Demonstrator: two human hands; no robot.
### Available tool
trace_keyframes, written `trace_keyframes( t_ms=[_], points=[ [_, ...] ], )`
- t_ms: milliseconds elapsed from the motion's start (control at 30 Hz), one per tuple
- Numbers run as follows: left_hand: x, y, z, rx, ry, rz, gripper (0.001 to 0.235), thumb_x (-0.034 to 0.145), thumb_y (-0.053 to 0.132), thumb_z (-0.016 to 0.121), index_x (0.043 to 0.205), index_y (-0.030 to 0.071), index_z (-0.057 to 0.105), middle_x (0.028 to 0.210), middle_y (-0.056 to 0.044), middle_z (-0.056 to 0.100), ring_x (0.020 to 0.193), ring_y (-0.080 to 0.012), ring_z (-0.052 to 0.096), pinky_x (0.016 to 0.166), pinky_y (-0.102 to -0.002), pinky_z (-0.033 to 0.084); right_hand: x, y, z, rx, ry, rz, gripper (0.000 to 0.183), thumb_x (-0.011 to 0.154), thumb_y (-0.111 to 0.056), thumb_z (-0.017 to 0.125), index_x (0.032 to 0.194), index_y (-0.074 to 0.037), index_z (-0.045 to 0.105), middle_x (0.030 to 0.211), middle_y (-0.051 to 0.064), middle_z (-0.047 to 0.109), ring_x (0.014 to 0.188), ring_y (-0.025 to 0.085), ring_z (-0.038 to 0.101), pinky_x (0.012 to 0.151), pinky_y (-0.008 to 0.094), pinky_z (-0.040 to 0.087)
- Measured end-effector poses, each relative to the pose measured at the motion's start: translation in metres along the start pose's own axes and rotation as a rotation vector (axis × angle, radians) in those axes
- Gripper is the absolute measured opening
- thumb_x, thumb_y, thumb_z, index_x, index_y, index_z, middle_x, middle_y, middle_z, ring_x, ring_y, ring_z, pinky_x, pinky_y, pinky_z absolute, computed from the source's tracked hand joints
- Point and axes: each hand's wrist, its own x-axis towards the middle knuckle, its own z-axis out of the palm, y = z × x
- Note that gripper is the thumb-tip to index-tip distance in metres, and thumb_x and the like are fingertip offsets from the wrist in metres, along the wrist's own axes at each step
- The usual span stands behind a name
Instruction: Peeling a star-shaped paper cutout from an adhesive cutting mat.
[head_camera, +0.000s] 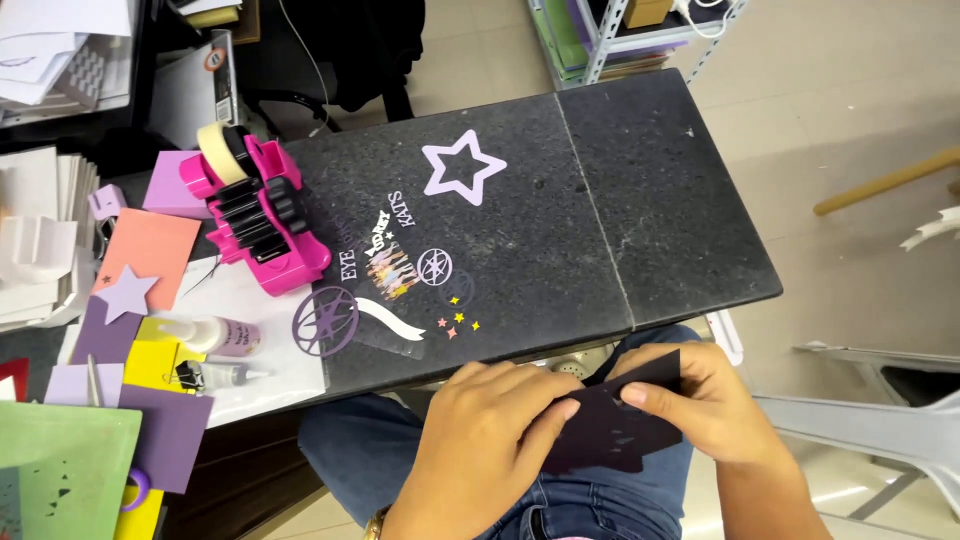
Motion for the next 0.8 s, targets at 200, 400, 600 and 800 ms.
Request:
trace_keyframes(
  t_ms=[200, 400, 600, 800],
  points=[
    [0.000, -0.004, 0.004, -0.235, -0.094, -0.130, 0.020, 0.098, 0.027, 0.061, 0.108, 0.014, 0.072, 0.106, -0.001, 0.080, 0.094, -0.0224, 0.077, 0.079, -0.034, 0.054, 0.000, -0.014, -0.003, -0.094, 0.081, -0.073, 0.023, 0.088, -0.014, 0.071, 0.108, -0.003, 0.073, 0.103, 0.010, 0.077, 0.092, 0.018, 0.073, 0.083, 0.029, 0.058],
    [-0.001, -0.014, 0.016, -0.499, 0.112, -0.463, 0.006, 0.093, 0.018, 0.070, 0.096, 0.013, 0.073, 0.075, 0.005, 0.062, 0.069, -0.0067, 0.056, 0.065, -0.024, 0.046, -0.021, 0.008, -0.008, -0.416, 0.738, -0.600, 0.032, 0.098, -0.014, 0.065, 0.121, 0.005, 0.054, 0.109, 0.022, 0.060, 0.106, 0.030, 0.061, 0.103, 0.038, 0.053],
    [-0.001, -0.022, 0.031, -0.850, 0.065, -0.530, 0.023, 0.098, 0.016, 0.063, 0.119, 0.010, 0.073, 0.080, 0.007, 0.060, 0.073, -0.0044, 0.051, 0.070, -0.022, 0.045, -0.030, 0.014, -0.007, -0.294, 0.549, -0.278, 0.047, 0.085, -0.011, 0.071, 0.127, 0.008, 0.059, 0.108, 0.020, 0.069, 0.103, 0.026, 0.066, 0.095, 0.032, 0.054],
    [-0.005, -0.033, 0.059, -1.086, 0.193, -0.537, 0.014, 0.099, 0.012, 0.065, 0.110, 0.003, 0.067, 0.096, 0.001, 0.066, 0.091, -0.0079, 0.059, 0.084, -0.026, 0.049, -0.042, 0.071, -0.007, 0.422, 0.497, -0.047, 0.052, 0.081, -0.007, 0.078, 0.129, 0.008, 0.064, 0.116, 0.017, 0.072, 0.102, 0.025, 0.071, 0.091, 0.035, 0.057]
  ],
)
